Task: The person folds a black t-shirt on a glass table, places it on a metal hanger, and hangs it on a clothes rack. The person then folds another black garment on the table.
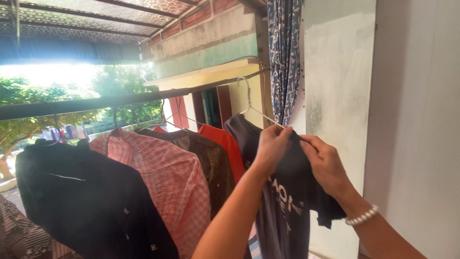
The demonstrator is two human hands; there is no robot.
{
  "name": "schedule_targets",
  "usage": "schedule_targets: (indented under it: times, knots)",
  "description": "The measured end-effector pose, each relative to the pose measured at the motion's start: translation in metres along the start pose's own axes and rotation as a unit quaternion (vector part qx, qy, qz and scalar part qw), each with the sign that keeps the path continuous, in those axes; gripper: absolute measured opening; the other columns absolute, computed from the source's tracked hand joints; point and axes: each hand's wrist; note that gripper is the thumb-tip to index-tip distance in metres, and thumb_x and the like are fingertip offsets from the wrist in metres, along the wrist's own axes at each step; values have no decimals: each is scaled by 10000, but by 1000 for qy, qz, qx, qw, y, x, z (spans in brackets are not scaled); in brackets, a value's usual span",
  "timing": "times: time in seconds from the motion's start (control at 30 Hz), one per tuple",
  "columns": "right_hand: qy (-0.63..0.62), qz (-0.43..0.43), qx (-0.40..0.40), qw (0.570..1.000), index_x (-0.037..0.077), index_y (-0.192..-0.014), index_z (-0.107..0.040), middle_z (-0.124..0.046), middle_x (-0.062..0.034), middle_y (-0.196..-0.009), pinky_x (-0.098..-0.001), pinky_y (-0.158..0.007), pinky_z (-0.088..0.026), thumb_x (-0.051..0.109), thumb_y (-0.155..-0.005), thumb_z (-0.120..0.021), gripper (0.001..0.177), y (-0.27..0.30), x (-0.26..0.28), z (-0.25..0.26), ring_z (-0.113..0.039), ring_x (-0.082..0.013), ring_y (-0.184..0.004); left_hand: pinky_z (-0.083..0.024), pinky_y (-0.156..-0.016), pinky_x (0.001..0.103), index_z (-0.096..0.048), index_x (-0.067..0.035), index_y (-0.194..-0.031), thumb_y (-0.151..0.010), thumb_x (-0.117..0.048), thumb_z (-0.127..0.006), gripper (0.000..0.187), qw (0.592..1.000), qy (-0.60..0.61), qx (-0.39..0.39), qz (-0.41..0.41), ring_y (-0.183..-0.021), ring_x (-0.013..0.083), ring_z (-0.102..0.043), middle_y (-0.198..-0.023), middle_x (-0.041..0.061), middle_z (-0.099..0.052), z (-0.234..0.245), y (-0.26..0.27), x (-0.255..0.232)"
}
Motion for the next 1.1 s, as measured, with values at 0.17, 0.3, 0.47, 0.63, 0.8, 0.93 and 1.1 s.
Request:
schedule_targets:
  times: [0.17,0.3,0.47,0.63,0.8,0.93,1.1]
  knots:
    - [-77,-12,49,996,-12,-1214,-703,-623,3,-784,-229,-582,-423,154,-1018,-595,278,-49,-22,-37,-495,-43,-681,-499,-615,268,-720,55,-1014,-962,-256,-662,321,999,-29,-37,-21,-670,126,-617,-789,80,-692,36,-45,9]
    - [-101,15,83,991,-11,-1210,-702,-663,16,-823,-211,-605,-447,156,-1022,-573,283,-79,-27,-67,-518,-34,-696,-522,-651,296,-714,88,-998,-969,-263,-654,357,996,-53,-53,-37,-692,147,-626,-794,99,-692,69,-78,8]
    - [-144,45,114,982,-31,-1199,-695,-734,-3,-929,-198,-744,-502,150,-1039,-548,283,-112,-40,-102,-596,-36,-829,-522,-615,291,-707,95,-1002,-958,-253,-649,356,995,-66,-72,-28,-657,156,-634,-768,114,-686,106,-115,17]
    - [-135,26,129,982,-31,-1173,-708,-733,-28,-939,-226,-762,-509,149,-1032,-567,269,-139,-56,-131,-613,-72,-840,-484,-537,295,-703,131,-972,-959,-212,-660,346,996,-28,-78,-17,-596,161,-598,-747,114,-651,131,-150,36]
    - [-147,0,152,977,-36,-1162,-721,-726,-49,-935,-240,-749,-505,155,-1044,-574,268,-146,-70,-152,-601,-89,-832,-520,-544,308,-697,136,-963,-947,-203,-658,342,993,-60,-102,22,-604,180,-640,-759,122,-673,145,-158,45]
    - [-154,-22,175,972,-25,-1170,-714,-748,-59,-972,-228,-786,-547,184,-1036,-568,288,-146,-77,-155,-655,-98,-867,-570,-566,318,-683,132,-996,-925,-180,-683,320,991,-68,-108,33,-626,197,-677,-788,139,-696,152,-160,55]
    - [-145,-71,202,966,-20,-1173,-700,-757,-95,-1016,-250,-839,-592,227,-1028,-555,320,-140,-78,-151,-700,-122,-915,-561,-549,336,-673,120,-974,-925,-184,-695,308,989,-60,-126,57,-613,216,-661,-777,152,-684,152,-160,72]
Point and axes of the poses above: each hand's wrist, its own y-axis away from the middle knuckle, its own z-axis out of the back of the hand, x = y × z
